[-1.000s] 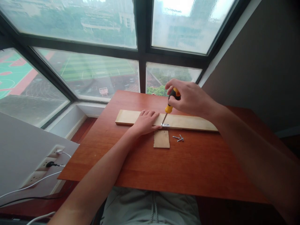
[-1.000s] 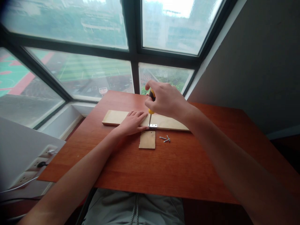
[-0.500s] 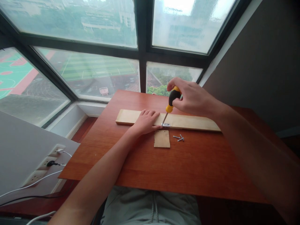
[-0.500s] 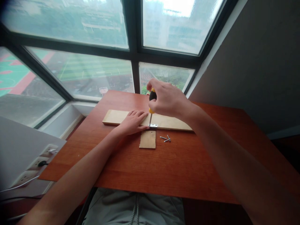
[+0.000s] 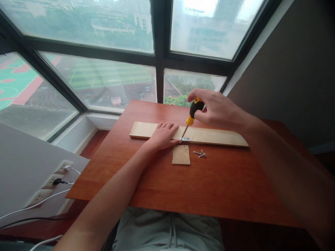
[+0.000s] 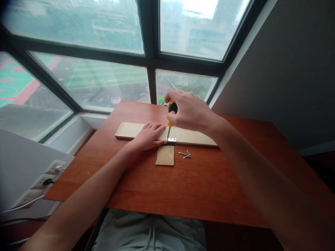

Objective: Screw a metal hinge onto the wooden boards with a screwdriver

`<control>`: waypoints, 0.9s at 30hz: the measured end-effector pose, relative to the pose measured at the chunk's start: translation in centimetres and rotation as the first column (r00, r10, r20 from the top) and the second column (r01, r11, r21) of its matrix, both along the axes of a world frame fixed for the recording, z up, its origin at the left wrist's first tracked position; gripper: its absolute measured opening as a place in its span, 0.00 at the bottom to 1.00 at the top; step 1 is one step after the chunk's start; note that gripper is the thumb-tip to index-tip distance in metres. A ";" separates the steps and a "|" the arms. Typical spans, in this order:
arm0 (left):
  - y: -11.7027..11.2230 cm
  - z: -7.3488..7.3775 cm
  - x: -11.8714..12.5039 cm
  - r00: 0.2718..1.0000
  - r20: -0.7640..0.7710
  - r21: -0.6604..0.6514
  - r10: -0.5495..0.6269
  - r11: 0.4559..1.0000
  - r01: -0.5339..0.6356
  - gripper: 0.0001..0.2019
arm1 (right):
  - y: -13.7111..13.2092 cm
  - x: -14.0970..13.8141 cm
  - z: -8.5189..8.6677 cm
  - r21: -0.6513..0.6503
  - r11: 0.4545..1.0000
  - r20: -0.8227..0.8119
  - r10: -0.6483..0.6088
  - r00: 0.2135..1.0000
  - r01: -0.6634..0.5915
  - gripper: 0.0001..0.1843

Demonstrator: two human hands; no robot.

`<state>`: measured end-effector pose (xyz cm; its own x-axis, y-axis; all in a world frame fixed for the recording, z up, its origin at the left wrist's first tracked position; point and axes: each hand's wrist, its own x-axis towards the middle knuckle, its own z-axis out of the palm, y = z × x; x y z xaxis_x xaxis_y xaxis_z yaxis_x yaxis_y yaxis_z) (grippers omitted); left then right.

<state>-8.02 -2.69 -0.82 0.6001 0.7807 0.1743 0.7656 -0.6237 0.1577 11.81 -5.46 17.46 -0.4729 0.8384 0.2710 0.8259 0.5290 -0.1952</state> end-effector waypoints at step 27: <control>0.1 -0.1 -0.1 1.000 0.002 -0.001 -0.008 1.000 0.008 0.34 | -0.1 0.2 -0.2 -0.005 1.000 -0.056 0.030 0.998 -0.030 0.14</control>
<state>-8.15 -2.64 -0.89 0.6059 0.7762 0.1744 0.7604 -0.6295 0.1596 11.97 -5.51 17.24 -0.4824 0.8257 0.2925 0.7974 0.5521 -0.2434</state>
